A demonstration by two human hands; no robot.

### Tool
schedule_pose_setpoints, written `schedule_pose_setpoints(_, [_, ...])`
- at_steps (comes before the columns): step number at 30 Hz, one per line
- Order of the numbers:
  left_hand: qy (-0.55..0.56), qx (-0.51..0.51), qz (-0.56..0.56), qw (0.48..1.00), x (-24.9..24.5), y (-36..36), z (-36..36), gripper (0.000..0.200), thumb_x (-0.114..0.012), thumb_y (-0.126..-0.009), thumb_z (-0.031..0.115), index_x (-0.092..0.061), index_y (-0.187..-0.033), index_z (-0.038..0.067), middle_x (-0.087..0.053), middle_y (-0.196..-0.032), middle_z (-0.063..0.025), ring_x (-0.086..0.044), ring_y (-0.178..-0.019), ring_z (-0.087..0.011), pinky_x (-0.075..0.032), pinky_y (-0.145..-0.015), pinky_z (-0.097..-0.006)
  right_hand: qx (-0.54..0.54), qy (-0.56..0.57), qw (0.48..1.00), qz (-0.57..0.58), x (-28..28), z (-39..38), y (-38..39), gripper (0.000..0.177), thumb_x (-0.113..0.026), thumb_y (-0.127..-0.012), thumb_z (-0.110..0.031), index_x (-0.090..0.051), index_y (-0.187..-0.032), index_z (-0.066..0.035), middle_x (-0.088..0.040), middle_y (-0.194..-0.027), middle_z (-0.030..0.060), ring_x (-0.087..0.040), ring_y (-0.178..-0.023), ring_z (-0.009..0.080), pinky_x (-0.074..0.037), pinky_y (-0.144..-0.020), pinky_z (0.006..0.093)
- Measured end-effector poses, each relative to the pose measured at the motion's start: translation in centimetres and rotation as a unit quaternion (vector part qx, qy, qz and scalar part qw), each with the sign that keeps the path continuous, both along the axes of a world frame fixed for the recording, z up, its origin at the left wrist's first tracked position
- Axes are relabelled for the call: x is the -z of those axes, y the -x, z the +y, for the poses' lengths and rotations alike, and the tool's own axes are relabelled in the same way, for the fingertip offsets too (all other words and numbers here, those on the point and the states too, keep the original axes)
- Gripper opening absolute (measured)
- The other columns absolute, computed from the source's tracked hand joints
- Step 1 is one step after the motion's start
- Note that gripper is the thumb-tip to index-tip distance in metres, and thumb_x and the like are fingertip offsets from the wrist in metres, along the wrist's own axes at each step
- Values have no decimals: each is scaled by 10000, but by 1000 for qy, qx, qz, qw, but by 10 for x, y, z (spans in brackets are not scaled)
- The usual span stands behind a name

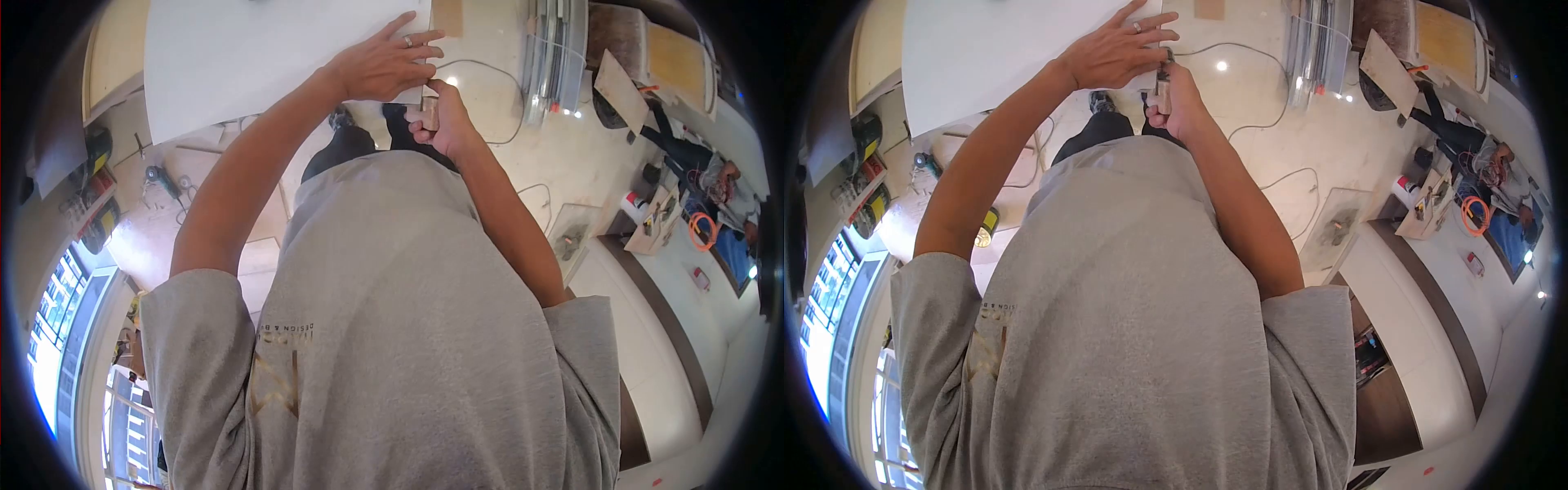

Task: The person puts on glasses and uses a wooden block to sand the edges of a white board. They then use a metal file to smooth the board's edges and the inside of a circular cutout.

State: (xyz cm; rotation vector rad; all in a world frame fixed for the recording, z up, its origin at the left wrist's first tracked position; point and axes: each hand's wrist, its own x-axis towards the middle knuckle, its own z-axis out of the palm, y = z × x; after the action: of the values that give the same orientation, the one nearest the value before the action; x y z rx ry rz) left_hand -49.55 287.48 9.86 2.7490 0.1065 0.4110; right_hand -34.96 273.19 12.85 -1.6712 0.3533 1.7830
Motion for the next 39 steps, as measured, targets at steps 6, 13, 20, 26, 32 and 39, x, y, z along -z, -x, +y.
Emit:
schedule_pose_setpoints(6, [-17,57,66,996,-9,-22,12,194,-614,-1086,333,-720,-1131,177,-685,-1164,-25,-596,-1370,-254,-207,-1362,-665,22,6,999,-42,1,-4,6,452,-463,-1086,-557,-630,-1135,-140,-644,-919,108,-465,-580,149,-301,-476,291])
schedule_pose_setpoints(13, [40,56,14,998,-9,-35,11,199,-609,-1074,335,-678,-945,199,-602,-955,-19,-652,-1118,-237,-183,-1351,-723,37,28,998,-46,-3,-1,9,352,-471,-1053,-471,-621,-1126,-161,-654,-906,109,-439,-574,136,-278,-480,297])
schedule_pose_setpoints(20, [-16,68,64,996,-7,-36,11,238,-595,-1087,331,-706,-939,181,-641,-964,-7,-666,-1182,-222,-158,-1394,-659,30,37,998,-31,4,0,6,277,-489,-1003,-390,-582,-1121,-157,-644,-893,118,-424,-564,142,-274,-470,290])
schedule_pose_setpoints(26, [-64,35,46,996,-4,-34,7,350,-543,-1096,295,-685,-809,153,-656,-902,7,-692,-1179,-177,-206,-1417,-562,43,35,998,-29,7,0,7,264,-492,-995,-375,-579,-1089,-143,-620,-873,116,-409,-552,135,-274,-463,289])
schedule_pose_setpoints(32, [-93,34,51,994,-4,-38,11,325,-560,-1077,309,-689,-820,158,-659,-910,9,-688,-1162,-170,-209,-1417,-552,66,39,997,-31,14,2,6,254,-497,-989,-368,-586,-1046,-137,-612,-854,104,-407,-535,135,-261,-444,292])
schedule_pose_setpoints(39, [-87,41,78,992,-4,-52,12,325,-551,-1074,312,-711,-842,150,-678,-934,3,-689,-1170,-172,-217,-1411,-546,93,24,995,-9,24,-4,-8,221,-578,-945,-341,-584,-1004,-128,-566,-839,95,-411,-553,153,-287,-457,317])
